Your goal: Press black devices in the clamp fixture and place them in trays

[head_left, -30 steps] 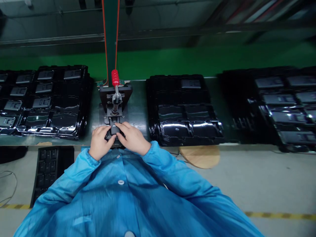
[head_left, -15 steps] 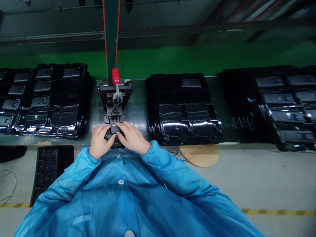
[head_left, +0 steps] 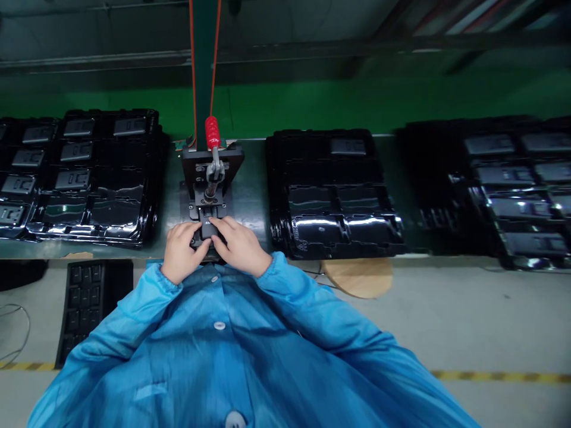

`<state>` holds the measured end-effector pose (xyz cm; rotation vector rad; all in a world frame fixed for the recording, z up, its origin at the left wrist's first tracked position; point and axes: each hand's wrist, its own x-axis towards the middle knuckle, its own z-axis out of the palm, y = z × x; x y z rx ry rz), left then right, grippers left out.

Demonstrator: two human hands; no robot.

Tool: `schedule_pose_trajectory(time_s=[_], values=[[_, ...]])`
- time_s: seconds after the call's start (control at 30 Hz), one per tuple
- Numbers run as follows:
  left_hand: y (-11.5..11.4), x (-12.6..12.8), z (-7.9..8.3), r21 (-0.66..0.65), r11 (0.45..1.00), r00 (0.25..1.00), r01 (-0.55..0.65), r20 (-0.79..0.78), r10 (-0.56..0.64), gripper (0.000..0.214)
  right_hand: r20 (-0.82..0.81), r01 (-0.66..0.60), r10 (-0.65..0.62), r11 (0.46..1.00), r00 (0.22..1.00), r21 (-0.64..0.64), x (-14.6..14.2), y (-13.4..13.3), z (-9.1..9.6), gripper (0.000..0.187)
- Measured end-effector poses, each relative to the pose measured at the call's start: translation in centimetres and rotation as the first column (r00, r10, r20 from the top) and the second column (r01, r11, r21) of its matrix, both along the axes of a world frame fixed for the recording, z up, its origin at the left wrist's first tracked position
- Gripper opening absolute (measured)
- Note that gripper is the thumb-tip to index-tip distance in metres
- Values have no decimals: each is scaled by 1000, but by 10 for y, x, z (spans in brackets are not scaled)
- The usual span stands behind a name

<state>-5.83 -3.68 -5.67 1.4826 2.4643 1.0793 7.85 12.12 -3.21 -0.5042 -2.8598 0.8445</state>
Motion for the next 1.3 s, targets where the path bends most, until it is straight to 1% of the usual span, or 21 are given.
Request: schedule_pose_trajectory(time_s=[0.23,0.4,0.63,0.97,1.17,1.3], values=[[2,-5,9,-73,997,1000,28,3,-28,48,-30,10,-11,999,999,-42,1,2,-2,48],[2,-10,12,-82,994,997,66,40,-63,49,-38,3,-5,998,999,-58,2,2,-2,47],[4,-9,11,-76,996,995,41,91,-34,50,-41,1,-3,998,999,-57,1,5,0,47],[3,-5,14,-71,997,994,18,112,-10,47,-36,-23,21,998,999,-63,3,7,1,46],[0,-1,15,-39,999,994,8,108,-4,47,-21,-32,31,999,999,-32,4,6,5,52],[-1,-2,14,-62,998,995,10,96,-4,46,12,-52,52,999,999,16,2,5,8,52]])
